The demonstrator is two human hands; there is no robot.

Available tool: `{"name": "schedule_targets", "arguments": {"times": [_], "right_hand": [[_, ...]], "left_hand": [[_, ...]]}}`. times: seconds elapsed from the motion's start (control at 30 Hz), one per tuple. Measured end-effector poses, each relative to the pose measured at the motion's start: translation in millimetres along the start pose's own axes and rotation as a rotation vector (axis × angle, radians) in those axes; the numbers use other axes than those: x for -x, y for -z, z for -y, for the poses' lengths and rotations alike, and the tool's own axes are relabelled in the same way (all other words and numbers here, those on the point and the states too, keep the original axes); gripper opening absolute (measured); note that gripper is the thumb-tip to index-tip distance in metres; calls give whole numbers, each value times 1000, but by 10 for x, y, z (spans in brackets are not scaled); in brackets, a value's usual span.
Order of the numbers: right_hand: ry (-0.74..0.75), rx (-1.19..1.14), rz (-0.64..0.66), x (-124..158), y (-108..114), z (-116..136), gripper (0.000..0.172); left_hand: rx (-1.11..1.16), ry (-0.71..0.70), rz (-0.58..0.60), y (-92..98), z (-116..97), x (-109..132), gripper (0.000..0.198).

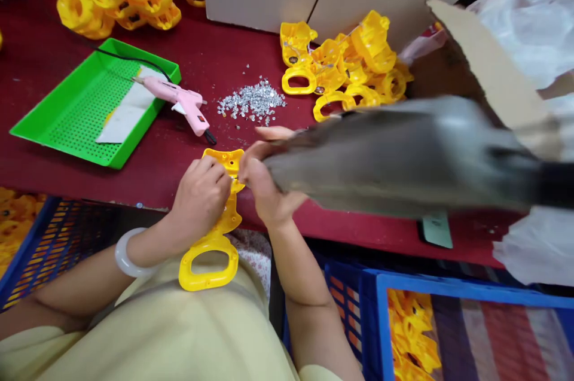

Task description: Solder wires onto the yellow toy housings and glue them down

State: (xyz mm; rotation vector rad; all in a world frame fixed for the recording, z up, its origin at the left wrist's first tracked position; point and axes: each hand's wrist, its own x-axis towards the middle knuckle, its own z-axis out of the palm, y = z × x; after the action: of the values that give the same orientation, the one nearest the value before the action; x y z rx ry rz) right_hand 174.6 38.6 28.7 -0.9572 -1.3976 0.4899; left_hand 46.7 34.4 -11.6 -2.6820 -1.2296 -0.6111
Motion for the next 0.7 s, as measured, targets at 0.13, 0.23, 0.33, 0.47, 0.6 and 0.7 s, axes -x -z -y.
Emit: {"name": "schedule_targets", "arguments": {"times": [0.13, 0.23, 0.33, 0.47, 0.6, 0.7], "right_hand": [[213, -265, -241, 38, 361, 242, 20], [102, -72, -408, 207, 751, 258, 24], [67, 103, -687, 408, 1077, 162, 22], [89, 369, -890, 596, 1377, -11, 18], [161, 470, -953, 673, 1539, -79, 24], [-82, 535, -898, 648, 1538, -22, 33]], "left_hand": [[6, 45, 107, 121, 29, 22, 22], [31, 74, 17, 199, 136, -40, 17], [-1, 98, -11, 216, 280, -154, 15], [-77, 143, 160, 190, 413, -202, 14], [-86, 179, 171, 224, 450, -19, 17], [-59, 192, 137, 271, 436, 188, 21]]}}
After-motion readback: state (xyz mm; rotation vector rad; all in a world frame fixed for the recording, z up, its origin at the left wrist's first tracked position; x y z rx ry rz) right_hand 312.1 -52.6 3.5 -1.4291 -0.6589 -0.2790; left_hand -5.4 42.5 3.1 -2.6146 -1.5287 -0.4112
